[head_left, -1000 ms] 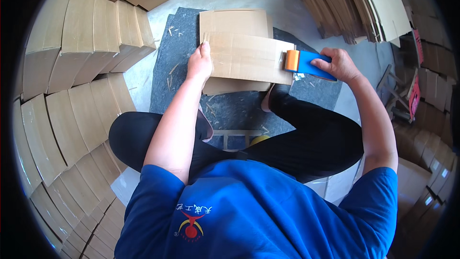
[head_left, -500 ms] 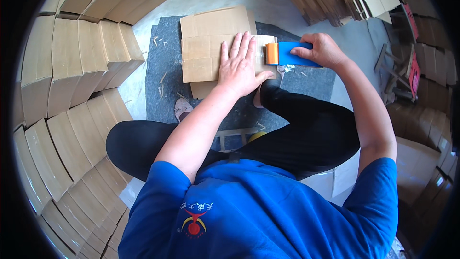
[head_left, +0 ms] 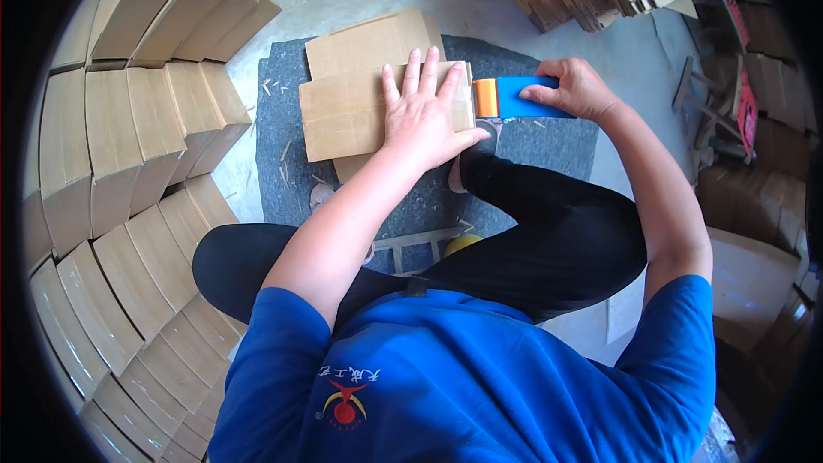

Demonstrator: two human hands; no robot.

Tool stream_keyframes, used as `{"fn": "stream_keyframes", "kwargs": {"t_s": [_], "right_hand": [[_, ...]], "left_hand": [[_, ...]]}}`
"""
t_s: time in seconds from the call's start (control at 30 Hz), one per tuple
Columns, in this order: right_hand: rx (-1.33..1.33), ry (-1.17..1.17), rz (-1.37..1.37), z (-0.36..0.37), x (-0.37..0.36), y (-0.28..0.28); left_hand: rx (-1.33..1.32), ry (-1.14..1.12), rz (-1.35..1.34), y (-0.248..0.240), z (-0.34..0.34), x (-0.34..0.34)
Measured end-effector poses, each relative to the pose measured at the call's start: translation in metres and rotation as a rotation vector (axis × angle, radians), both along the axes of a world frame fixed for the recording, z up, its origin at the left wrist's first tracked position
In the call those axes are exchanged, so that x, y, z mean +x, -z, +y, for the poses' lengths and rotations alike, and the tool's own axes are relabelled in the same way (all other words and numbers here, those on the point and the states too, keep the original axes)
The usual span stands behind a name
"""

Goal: Manually assembling cardboard boxes and sealing them with a tape dispenser.

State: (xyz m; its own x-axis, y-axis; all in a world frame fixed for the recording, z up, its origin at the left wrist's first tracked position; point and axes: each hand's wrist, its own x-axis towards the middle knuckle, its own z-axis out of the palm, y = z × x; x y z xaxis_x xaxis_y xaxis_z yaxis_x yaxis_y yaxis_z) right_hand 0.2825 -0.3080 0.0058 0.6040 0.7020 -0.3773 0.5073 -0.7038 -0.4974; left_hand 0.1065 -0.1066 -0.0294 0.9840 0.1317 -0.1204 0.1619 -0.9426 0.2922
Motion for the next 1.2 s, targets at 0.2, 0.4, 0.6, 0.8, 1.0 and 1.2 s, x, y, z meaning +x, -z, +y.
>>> {"fn": "stream_keyframes", "kwargs": {"t_s": [0.2, 0.4, 0.6, 0.8, 1.0, 1.2], "right_hand": [[0.014, -0.003, -0.015, -0.004, 0.0, -0.002], [0.039, 0.021, 0.023, -0.016, 0.003, -0.023], [-0.051, -0.067, -0.087, -0.029, 0.018, -0.029], [-0.256, -0.157, -0.265, 0.025, -0.017, -0.003], [-0.254, -0.027, -0.305, 0.05, -0.068, -0.008], [-0.24, -0.133, -0.379, 0.045, -0.108, 0.092]], "left_hand": [[0.038, 0.104, 0.052, 0.007, -0.003, 0.031], [-0.056, 0.064, 0.096, 0.011, 0.001, 0.035], [-0.077, 0.062, 0.118, 0.01, 0.003, 0.038], [-0.114, 0.096, 0.142, 0.008, 0.0, 0.035], [-0.117, 0.112, 0.142, 0.009, 0.011, 0.031], [-0.167, 0.209, 0.124, 0.009, 0.018, 0.033]]}}
